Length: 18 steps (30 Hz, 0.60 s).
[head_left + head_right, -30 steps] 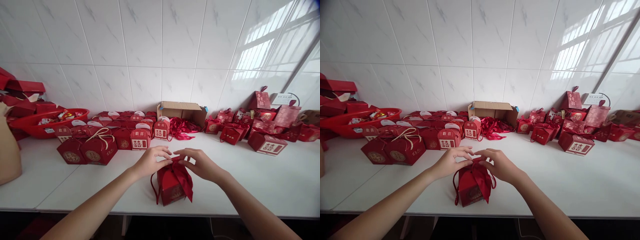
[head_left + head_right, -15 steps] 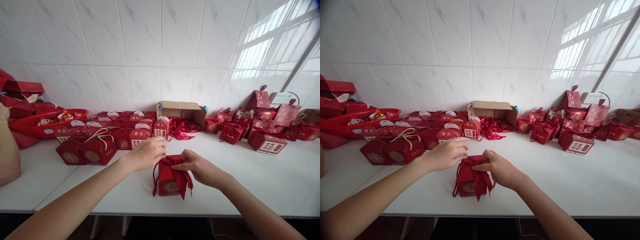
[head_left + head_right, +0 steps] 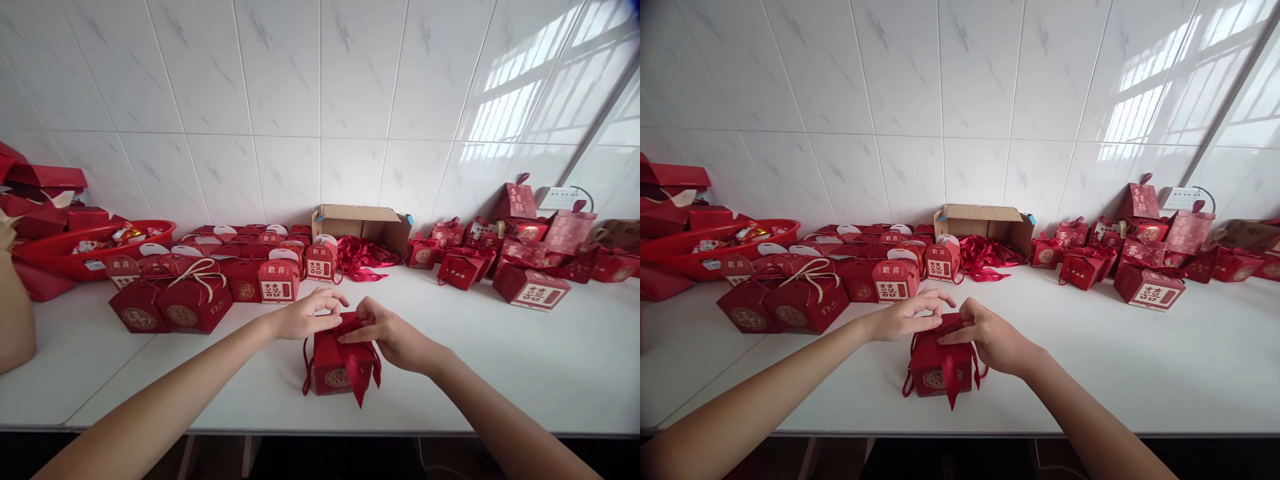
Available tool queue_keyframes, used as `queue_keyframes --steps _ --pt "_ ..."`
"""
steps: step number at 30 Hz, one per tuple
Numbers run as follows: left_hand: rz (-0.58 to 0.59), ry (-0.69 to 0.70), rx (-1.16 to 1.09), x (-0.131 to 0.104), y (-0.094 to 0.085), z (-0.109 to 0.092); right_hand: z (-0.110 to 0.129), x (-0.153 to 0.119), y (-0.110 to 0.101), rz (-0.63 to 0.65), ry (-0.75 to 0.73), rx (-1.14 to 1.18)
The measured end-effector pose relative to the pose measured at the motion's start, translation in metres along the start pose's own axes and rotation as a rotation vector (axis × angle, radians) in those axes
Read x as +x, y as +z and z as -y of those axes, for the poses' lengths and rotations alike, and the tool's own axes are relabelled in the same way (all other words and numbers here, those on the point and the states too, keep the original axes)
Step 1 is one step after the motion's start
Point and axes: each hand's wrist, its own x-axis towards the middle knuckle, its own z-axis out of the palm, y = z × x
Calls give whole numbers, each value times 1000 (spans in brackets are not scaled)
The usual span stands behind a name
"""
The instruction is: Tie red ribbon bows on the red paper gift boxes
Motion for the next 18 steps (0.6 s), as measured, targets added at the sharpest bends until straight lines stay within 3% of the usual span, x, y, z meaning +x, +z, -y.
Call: queue_keyframes --steps 8,10,14,18 --pt "-29 4 -75 6 -2 3 -1 4 0 -18 4 72" --pt "-6 -6 -30 6 -5 5 -1 3 -1 -4 9 84" --pt "-69 26 179 4 -8 8 -2 1 -2 20 28 97" --pt "-88 18 89 4 -2 7 -3 1 -2 -4 18 116"
